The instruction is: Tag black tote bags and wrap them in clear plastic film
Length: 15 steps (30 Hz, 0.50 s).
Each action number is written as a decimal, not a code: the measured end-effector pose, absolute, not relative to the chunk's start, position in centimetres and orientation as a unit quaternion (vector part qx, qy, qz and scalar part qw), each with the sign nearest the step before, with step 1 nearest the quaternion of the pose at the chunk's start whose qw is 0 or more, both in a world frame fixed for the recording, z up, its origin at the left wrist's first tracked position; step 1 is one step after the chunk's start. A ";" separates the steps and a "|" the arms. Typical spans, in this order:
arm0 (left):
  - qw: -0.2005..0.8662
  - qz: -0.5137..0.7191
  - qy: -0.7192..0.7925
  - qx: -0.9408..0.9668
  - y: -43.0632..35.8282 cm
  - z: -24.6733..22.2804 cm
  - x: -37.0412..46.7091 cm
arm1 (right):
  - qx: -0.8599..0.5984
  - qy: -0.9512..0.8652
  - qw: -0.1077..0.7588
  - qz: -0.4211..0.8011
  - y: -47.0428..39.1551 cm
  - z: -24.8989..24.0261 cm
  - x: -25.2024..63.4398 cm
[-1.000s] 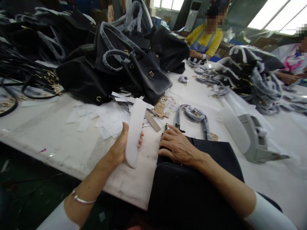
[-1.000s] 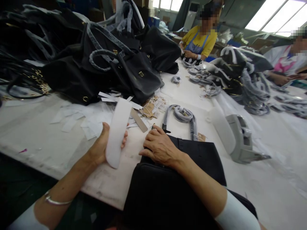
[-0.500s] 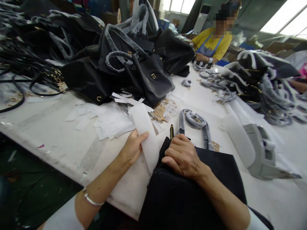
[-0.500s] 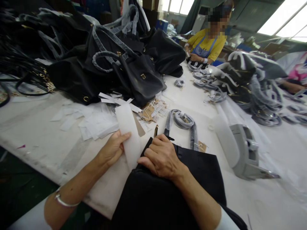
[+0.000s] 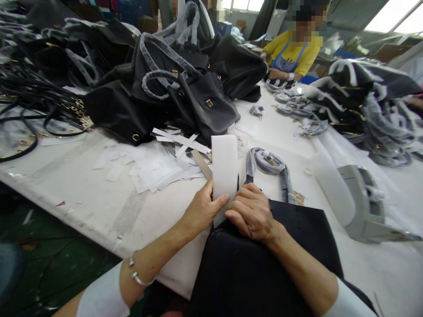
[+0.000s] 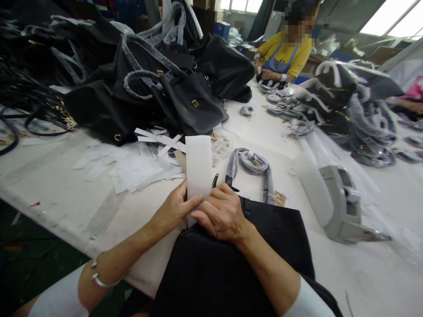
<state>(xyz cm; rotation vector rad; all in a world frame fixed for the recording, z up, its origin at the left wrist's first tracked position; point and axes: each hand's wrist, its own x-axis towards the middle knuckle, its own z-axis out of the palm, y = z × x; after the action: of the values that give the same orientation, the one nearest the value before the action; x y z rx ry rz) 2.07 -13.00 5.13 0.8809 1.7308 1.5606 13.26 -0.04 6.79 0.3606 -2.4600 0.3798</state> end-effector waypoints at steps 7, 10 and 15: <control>0.336 0.402 0.735 0.430 -14.4 5.4 2.1 | 0.133 -0.934 0.315 0.106 -0.1 6.6 13.1; 0.337 0.299 0.745 0.491 -14.4 5.2 1.5 | 0.119 -0.936 0.322 0.072 0.0 6.3 12.8; 0.327 0.139 0.747 0.562 -15.1 5.9 0.7 | 0.107 -0.929 0.344 0.078 0.0 6.2 12.8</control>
<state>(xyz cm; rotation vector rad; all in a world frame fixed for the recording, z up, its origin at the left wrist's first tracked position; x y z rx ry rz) 0.65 -15.06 5.87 1.4729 1.9564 0.3635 12.83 0.04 6.19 0.2790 -2.4142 0.2022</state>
